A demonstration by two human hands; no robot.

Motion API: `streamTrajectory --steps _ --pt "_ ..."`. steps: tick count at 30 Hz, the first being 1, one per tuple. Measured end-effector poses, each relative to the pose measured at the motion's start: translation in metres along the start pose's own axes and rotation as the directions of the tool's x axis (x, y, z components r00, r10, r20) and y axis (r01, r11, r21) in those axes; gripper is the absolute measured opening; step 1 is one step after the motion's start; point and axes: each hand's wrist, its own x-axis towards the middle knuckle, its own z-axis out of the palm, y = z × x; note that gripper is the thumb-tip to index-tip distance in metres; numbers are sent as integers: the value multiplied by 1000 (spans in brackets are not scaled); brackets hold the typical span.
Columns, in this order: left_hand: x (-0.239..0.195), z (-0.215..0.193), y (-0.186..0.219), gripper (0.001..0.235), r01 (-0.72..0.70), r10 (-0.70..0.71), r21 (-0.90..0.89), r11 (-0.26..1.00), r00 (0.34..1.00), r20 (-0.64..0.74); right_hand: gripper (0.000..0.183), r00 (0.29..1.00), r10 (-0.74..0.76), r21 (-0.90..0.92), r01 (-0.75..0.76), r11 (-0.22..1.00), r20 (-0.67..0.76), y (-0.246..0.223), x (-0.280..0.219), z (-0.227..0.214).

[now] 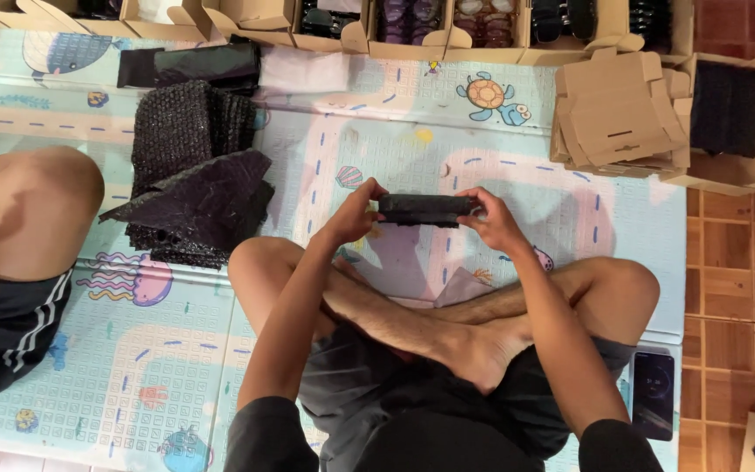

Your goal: Assembling a small cardboard box, placing sunglasses inside, and wrapping the box in black bubble wrap.

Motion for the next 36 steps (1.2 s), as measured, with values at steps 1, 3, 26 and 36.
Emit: streamTrajectory --steps 1,3,26,36 --pt "-2 0 2 39 -2 2 -1 1000 1000 0 48 1000 0 -2 0 1000 -1 -1 -1 1" --pt "-6 -1 7 40 -30 30 -13 999 1000 3 49 1000 -24 -4 24 1000 -19 -2 -3 2" --pt "-4 14 8 21 124 -152 -132 984 962 -228 20 998 31 170 -22 985 -49 -32 -11 0" --pt "-12 -3 15 27 104 -107 -50 993 993 -59 60 993 115 8 -116 993 39 -64 -30 -8"
